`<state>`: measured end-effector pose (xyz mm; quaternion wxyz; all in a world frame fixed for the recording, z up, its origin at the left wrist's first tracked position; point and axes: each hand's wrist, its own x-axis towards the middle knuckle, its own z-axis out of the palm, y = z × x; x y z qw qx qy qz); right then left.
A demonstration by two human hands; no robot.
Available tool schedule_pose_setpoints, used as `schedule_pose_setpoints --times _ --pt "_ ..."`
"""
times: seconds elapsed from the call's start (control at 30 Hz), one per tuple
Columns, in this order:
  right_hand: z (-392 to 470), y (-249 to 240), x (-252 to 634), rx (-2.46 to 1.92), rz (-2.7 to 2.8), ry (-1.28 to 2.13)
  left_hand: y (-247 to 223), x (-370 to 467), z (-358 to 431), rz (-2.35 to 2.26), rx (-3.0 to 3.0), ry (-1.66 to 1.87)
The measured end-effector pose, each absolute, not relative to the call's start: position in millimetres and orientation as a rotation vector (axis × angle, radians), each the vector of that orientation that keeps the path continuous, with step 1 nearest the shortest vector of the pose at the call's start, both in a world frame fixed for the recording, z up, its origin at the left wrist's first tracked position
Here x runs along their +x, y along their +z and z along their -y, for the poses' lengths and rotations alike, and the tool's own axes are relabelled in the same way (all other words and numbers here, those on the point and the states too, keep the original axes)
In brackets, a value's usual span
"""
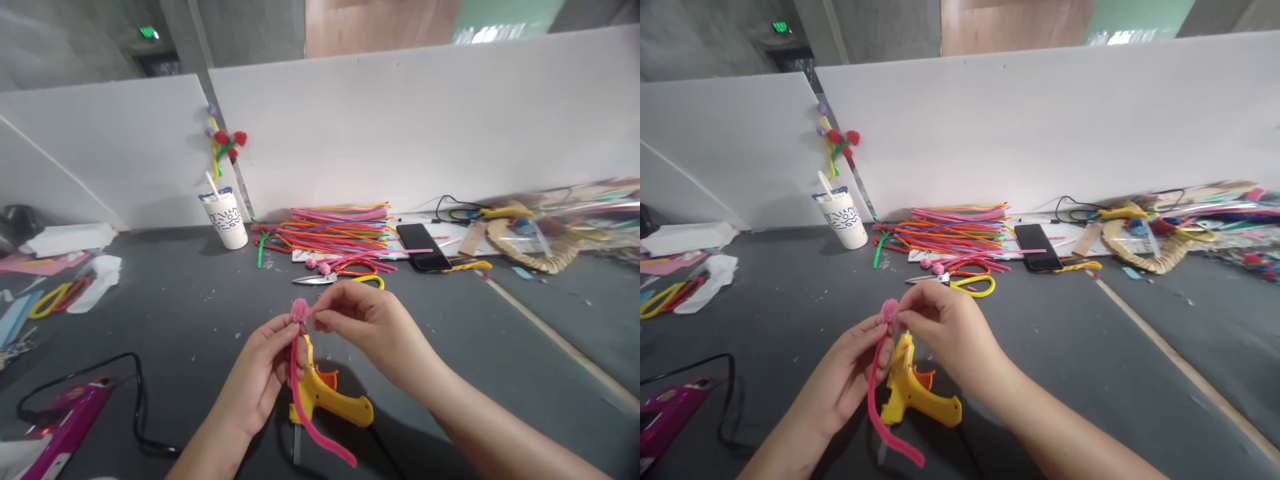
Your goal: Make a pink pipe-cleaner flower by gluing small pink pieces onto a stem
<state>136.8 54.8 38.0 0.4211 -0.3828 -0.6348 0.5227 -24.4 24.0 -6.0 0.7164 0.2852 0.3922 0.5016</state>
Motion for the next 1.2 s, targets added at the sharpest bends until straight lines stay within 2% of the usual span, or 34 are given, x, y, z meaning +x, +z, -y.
schedule_pose_setpoints --times 0.17,0.4,0.77,1.07,1.2 --pt "-60 33 139 -1.019 1.700 1.122 -6 -20 -21 -0.926 0.641 1.098" --pt "-61 26 135 -1.051 1.722 1.115 -7 -21 -20 -0.933 0.647 1.084" --pt "-55 25 132 -1.042 1.783 0.814 -6 -18 -16 -0.898 0.642 1.077" --pt "-44 15 133 -0.827 1.908 0.270 -1 -18 -15 -0.917 0.665 1.134" --pt "-42 9 129 -0.825 1.951 0.200 2 -18 -13 -0.922 0.679 1.160"
